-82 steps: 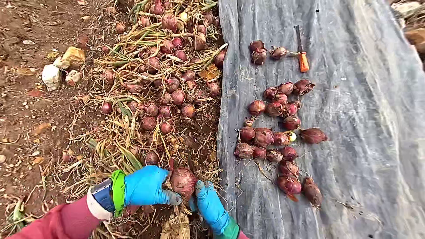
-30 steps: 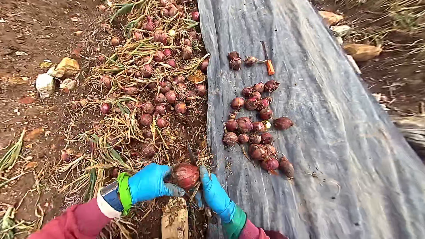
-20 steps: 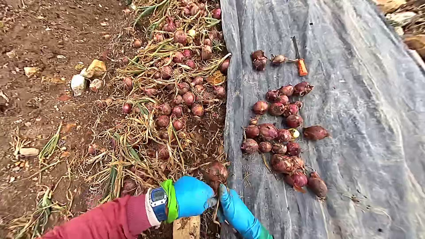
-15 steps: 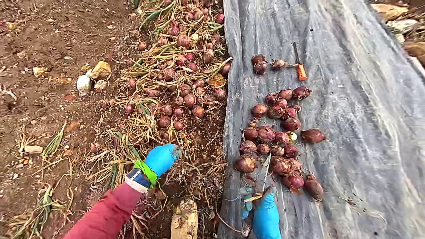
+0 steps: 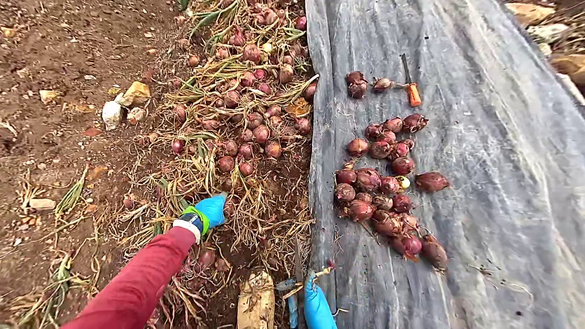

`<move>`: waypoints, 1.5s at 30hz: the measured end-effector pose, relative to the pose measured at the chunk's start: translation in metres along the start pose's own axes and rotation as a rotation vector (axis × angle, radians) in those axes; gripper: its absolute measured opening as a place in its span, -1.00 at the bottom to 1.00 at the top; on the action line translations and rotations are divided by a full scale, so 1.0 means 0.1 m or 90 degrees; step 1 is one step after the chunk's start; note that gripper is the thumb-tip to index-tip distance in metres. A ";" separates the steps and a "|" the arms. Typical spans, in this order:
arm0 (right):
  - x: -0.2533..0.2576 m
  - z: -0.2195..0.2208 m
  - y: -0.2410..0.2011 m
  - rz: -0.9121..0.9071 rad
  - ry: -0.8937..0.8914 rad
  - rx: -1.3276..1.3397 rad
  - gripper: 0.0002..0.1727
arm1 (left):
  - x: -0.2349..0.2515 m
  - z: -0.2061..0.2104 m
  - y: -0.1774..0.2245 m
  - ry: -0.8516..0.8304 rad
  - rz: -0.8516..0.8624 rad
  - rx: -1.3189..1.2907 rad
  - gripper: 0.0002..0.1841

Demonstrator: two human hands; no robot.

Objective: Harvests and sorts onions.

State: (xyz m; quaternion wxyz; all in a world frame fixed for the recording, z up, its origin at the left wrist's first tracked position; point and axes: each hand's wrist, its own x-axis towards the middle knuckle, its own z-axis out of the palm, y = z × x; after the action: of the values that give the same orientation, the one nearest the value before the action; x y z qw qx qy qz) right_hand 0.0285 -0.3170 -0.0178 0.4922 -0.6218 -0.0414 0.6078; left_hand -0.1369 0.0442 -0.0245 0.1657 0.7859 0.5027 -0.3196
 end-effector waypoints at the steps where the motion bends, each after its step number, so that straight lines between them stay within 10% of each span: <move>1: 0.10 0.02 0.02 0.011 -0.002 0.006 -0.06 | 0.02 -0.05 -0.01 -0.008 0.029 0.020 -0.10; 7: 0.57 0.26 -0.26 -0.069 -0.154 0.015 -0.02 | -0.82 -0.72 0.53 -0.008 0.197 -0.144 -0.16; 12: 0.29 0.35 -1.01 -0.266 0.001 -0.193 -0.05 | -1.31 -0.84 0.89 -0.185 0.343 -0.174 -0.25; 19: 0.17 -0.03 -0.93 -0.114 -0.090 -0.268 -0.11 | -1.51 -0.88 1.04 -0.146 0.298 0.015 -0.16; 27: -0.08 -0.33 -0.80 -0.155 -0.062 -0.089 -0.02 | -1.17 -0.69 0.93 0.029 0.205 -0.246 -0.49; 32: 0.01 -0.31 -1.01 -0.101 -0.141 -0.403 -0.01 | -1.65 -0.76 1.59 -0.190 0.449 -0.001 -0.48; 36: 0.20 -0.50 -1.00 -0.241 0.066 -0.081 0.02 | -0.94 -1.15 1.50 -0.011 0.330 0.081 -0.58; 39: 0.28 -0.77 -1.17 -0.161 0.077 -0.163 0.00 | 0.02 -1.43 1.08 0.159 0.297 0.158 -0.70; 42: 0.20 -1.47 -1.50 -0.064 -0.030 -0.395 0.01 | 0.68 -1.33 0.97 0.089 0.273 0.210 -0.76; 45: -0.27 -2.77 -2.08 -0.153 0.211 -0.276 0.06 | 0.94 -1.14 0.97 -0.013 0.274 0.219 -0.59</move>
State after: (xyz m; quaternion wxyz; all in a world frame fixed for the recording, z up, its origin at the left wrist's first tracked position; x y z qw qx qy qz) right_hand 0.3559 -0.3838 0.0777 0.4162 -0.7940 -0.1629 0.4122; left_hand 0.0160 0.1323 -0.0091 0.0990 0.8880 0.2610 -0.3655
